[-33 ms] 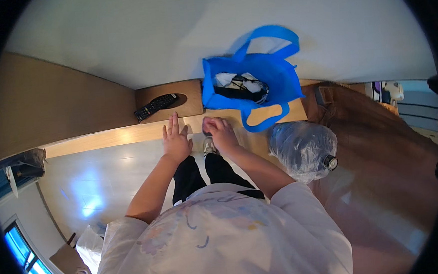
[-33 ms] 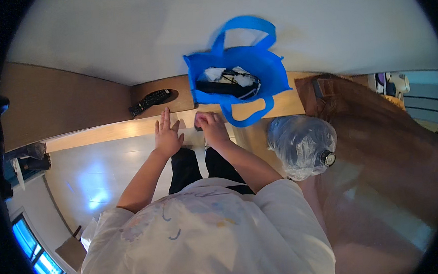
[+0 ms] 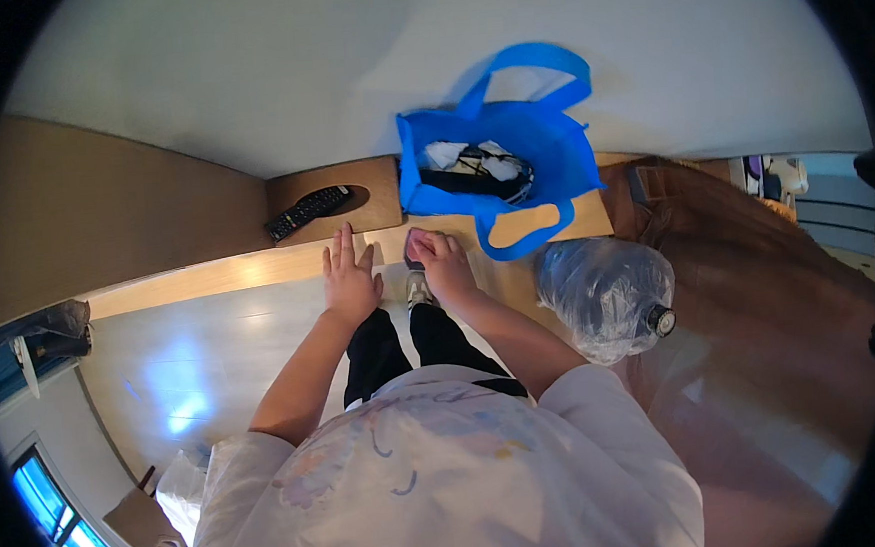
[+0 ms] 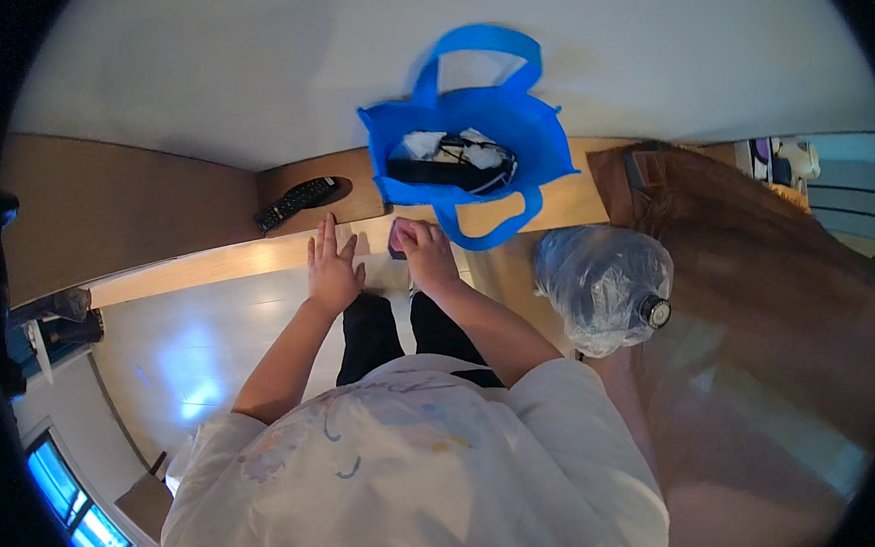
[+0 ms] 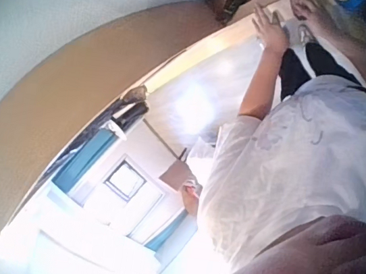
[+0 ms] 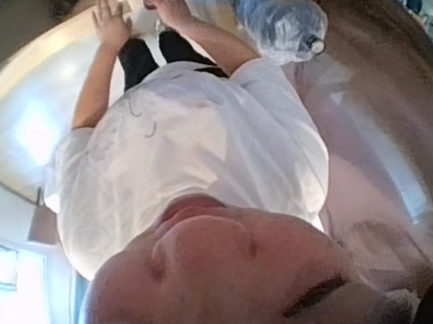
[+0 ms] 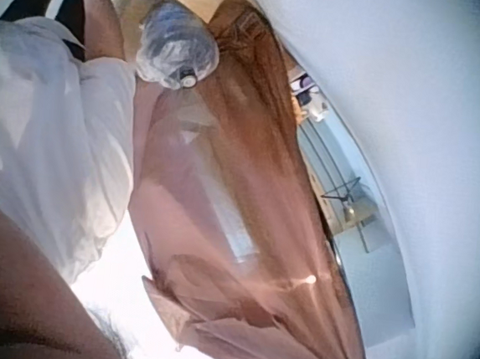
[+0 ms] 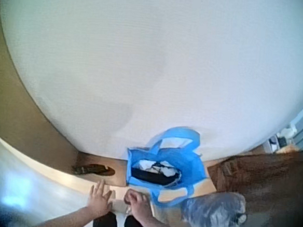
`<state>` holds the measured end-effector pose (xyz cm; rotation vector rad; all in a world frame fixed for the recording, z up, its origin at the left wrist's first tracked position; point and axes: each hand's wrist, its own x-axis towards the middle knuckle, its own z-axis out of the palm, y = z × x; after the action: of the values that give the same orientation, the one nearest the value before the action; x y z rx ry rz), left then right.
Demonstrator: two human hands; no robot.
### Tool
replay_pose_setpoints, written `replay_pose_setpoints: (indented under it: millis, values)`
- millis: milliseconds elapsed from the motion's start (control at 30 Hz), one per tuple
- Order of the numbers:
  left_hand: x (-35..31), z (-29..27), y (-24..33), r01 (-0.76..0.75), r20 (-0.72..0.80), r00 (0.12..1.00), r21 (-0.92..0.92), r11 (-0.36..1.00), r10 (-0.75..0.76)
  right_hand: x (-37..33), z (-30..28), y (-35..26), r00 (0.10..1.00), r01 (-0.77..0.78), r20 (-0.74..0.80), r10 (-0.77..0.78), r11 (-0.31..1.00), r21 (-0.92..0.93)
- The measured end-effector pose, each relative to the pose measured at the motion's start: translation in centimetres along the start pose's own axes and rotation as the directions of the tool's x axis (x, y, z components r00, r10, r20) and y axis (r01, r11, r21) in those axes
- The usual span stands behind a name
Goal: The person wipes a white wall and a wooden cabinet using a pink cloth. They briefly move a remote control and a blue bag to access the wall, then continue wiping the wall and cabinet surfaces.
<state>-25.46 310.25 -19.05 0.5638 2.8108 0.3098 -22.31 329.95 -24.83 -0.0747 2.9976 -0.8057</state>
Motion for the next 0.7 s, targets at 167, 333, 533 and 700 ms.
replay_pose_setpoints:
  millis: [167, 333, 533, 700]
  values:
    - [-1.2, 2.6, 2.0, -0.244, -0.041, 0.970, -0.189, 0.951, 0.240, -1.0, 3.2, 0.2, 0.983, 0.149, -0.082, -0.163, 0.976, -0.158]
    - [-0.9, 4.9, 3.0, -0.178, 0.293, 0.938, -0.056, 0.982, 0.187, -0.6, 1.0, 3.9, 0.978, -0.079, -0.178, 0.112, 0.980, 0.183]
    - [0.3, 5.0, 3.0, -0.271, 0.484, 0.857, 0.127, 0.954, 0.179, -2.9, -3.8, 10.6, 0.840, -0.374, -0.477, 0.260, 0.913, -0.161]
    - [0.1, 5.2, 2.7, -0.301, 0.513, 0.839, 0.161, 0.940, 0.180, -1.2, 1.2, 4.0, 0.900, -0.396, -0.160, 0.406, 0.914, 0.093]
